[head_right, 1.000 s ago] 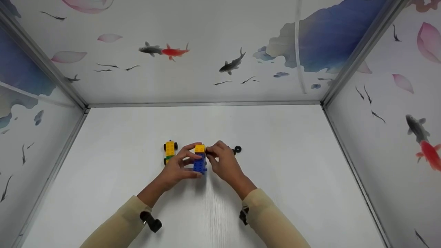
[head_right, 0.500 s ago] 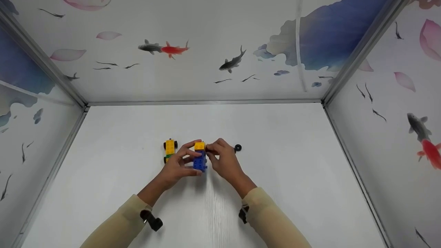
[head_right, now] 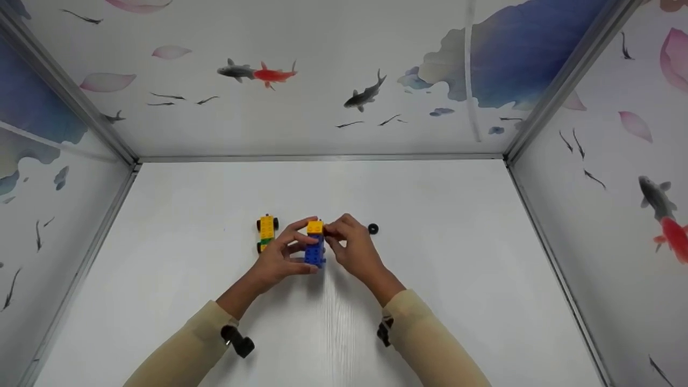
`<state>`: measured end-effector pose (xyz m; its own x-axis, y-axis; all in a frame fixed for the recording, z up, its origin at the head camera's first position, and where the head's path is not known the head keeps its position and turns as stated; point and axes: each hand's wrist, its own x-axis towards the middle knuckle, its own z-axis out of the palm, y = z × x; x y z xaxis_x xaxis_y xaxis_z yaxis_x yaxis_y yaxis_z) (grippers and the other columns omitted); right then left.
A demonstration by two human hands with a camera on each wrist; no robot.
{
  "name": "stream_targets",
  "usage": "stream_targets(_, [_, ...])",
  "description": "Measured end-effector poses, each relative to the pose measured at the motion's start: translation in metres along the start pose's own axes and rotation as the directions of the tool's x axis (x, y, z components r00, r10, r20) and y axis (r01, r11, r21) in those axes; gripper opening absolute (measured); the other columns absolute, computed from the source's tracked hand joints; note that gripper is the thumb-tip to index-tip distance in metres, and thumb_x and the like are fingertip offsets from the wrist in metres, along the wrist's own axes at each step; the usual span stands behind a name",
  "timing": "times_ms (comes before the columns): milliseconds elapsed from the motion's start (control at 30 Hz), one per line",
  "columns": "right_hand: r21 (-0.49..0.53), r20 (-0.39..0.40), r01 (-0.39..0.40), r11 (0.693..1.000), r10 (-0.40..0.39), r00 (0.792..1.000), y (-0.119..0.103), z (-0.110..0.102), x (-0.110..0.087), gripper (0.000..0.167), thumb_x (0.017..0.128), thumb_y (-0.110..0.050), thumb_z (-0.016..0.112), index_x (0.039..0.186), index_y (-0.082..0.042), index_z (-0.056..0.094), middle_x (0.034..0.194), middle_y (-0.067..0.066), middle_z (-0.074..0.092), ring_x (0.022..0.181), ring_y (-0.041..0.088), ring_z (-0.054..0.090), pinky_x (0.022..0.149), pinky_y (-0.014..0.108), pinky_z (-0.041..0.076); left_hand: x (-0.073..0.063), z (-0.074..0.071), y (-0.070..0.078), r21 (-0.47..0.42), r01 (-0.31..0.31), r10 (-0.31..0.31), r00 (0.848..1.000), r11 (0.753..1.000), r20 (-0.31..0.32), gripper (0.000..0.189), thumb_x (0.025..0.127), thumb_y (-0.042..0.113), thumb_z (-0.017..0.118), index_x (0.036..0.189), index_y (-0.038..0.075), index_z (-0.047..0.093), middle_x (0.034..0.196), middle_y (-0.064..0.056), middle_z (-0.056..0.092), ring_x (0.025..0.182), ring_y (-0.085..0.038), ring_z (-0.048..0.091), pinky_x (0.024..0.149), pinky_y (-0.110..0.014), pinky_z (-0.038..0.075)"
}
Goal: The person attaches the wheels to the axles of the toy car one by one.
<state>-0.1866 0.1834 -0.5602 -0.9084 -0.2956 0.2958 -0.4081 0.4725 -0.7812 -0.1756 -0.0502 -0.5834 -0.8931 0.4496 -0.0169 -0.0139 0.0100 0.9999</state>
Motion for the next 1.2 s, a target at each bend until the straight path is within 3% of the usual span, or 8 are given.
stream_targets(167, [-0.035,0.005,0.001,0.999,0.0,1.0,0.006,-0.003,0.0,0.032,0.095,0.004,0.082,0.124,-0.01,0.081,0.114,0.011,0.073,0.106,0.023,0.079,0.096,0.039,0.068,0.0,0.001,-0.001,0.017,-0.017,0.017,1.0,1.0,0.01,0.054,0.089,0.013,0.095,0.138,0.015,0.073,0.176,0.021,0.033,0.143,-0.034,0.06,0.115,-0.042,0.059])
stream_targets(333, [-0.068,0.017,0.008,0.998,-0.007,1.0,0.011,-0.008,0.002,0.038,0.095,-0.001,0.085,0.131,-0.01,0.079,0.119,0.013,0.075,0.108,0.031,0.078,0.095,0.046,0.069,0.003,0.002,-0.002,0.036,-0.044,0.045,0.999,0.998,-0.009,0.051,0.088,0.011,0.094,0.133,0.022,0.074,0.176,0.021,0.033,0.143,-0.031,0.061,0.115,-0.039,0.059])
stream_targets(433, [-0.088,0.012,-0.023,0.996,0.024,1.0,0.016,-0.014,0.003,0.041,0.095,-0.004,0.086,0.135,-0.01,0.077,0.122,0.011,0.075,0.109,0.037,0.077,0.095,0.053,0.068,0.004,0.001,-0.003,0.049,-0.051,0.053,0.998,0.997,-0.038,0.051,0.088,0.009,0.094,0.132,0.025,0.075,0.176,0.022,0.034,0.142,-0.03,0.062,0.114,-0.037,0.059])
stream_targets(567, [-0.141,-0.009,-0.101,0.985,0.101,0.995,0.03,-0.02,0.001,0.044,0.095,-0.007,0.086,0.138,-0.008,0.075,0.129,0.012,0.073,0.116,0.04,0.074,0.1,0.056,0.065,0.003,0.0,-0.003,0.054,-0.048,0.051,0.997,0.997,-0.055,0.052,0.088,0.007,0.094,0.134,0.019,0.073,0.177,0.023,0.033,0.142,-0.03,0.062,0.114,-0.037,0.059])
stream_targets(967, [-0.352,-0.011,-0.18,0.919,0.188,0.982,0.064,-0.034,-0.012,0.054,0.097,-0.002,0.081,0.149,0.004,0.064,0.153,0.022,0.062,0.142,0.046,0.062,0.118,0.06,0.054,0.0,-0.004,-0.004,0.05,-0.055,0.058,0.997,0.997,-0.056,0.053,0.089,0.006,0.093,0.136,0.01,0.071,0.178,0.02,0.031,0.14,-0.03,0.061,0.114,-0.039,0.06])
stream_targets(1200, [-0.441,0.049,-0.178,0.88,0.221,0.974,0.069,-0.036,-0.014,0.056,0.102,-0.002,0.074,0.155,0.006,0.057,0.162,0.025,0.056,0.151,0.048,0.053,0.124,0.061,0.048,0.001,-0.005,-0.004,0.062,-0.045,0.049,0.997,0.997,-0.063,0.052,0.088,0.006,0.093,0.135,0.015,0.072,0.178,0.021,0.031,0.14,-0.03,0.062,0.115,-0.039,0.059])
